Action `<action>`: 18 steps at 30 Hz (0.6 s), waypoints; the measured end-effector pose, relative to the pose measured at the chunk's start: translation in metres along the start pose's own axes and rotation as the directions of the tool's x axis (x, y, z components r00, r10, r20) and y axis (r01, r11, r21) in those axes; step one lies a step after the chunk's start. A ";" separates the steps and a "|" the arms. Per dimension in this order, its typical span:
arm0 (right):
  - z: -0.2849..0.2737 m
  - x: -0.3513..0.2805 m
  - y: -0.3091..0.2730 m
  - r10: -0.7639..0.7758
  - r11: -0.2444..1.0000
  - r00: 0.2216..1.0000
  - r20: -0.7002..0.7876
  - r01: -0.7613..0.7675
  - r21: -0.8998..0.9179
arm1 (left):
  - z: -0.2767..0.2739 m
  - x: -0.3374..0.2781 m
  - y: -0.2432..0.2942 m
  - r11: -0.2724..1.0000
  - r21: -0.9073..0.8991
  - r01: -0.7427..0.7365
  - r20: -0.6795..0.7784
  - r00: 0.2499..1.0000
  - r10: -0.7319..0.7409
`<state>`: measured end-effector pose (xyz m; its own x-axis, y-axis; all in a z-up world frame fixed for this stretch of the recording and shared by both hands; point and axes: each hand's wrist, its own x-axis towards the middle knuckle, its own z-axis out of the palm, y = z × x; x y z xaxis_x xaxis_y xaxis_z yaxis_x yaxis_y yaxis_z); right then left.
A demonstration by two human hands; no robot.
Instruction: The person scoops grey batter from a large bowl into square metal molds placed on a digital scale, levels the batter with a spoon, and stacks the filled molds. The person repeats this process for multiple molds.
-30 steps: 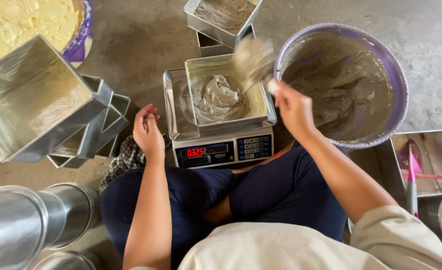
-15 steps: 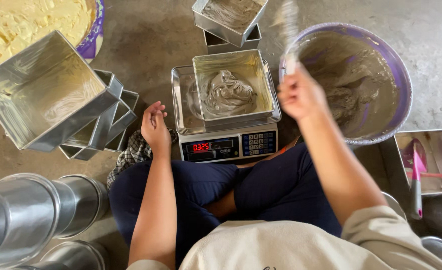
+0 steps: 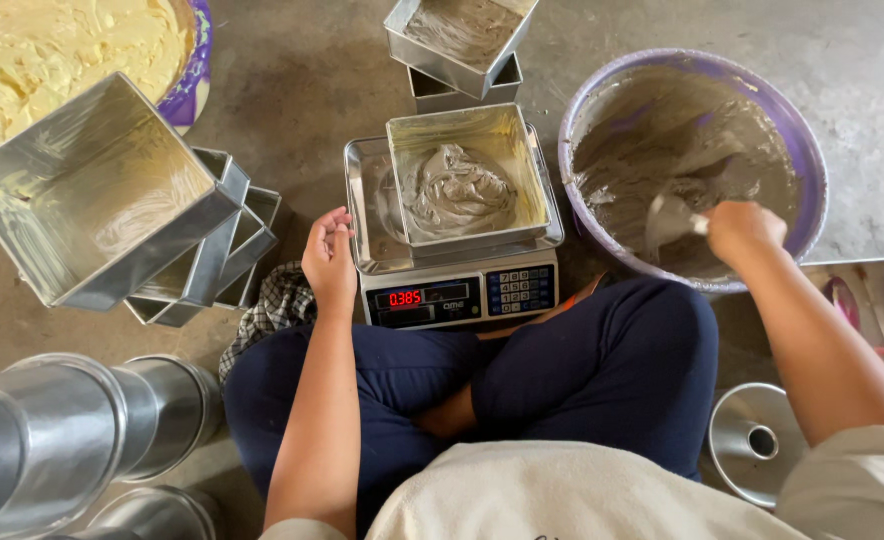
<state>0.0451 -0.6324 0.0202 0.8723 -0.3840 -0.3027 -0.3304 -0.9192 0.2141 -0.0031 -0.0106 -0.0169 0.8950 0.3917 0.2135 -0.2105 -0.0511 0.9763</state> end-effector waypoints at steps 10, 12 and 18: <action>0.033 0.011 0.020 -0.181 0.983 0.965 0.191 0.185 -0.004 | 0.000 -0.006 0.009 0.996 0.075 0.048 -0.001 0.999 -0.048; 0.034 0.012 0.020 -0.012 0.999 0.992 0.123 0.008 0.034 | 0.001 -0.003 0.010 0.996 0.080 0.049 -0.001 0.999 -0.049; 0.026 -0.001 0.018 -0.214 0.975 0.971 0.101 0.219 -0.033 | 0.002 -0.001 0.005 0.998 0.057 0.012 0.007 1.000 -0.012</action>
<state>0.0285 -0.6509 0.0006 0.8817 -0.1848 -0.4340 -0.1198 -0.9776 0.1729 -0.0044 -0.0133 -0.0120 0.9003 0.3856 0.2020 -0.1773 -0.0990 0.9792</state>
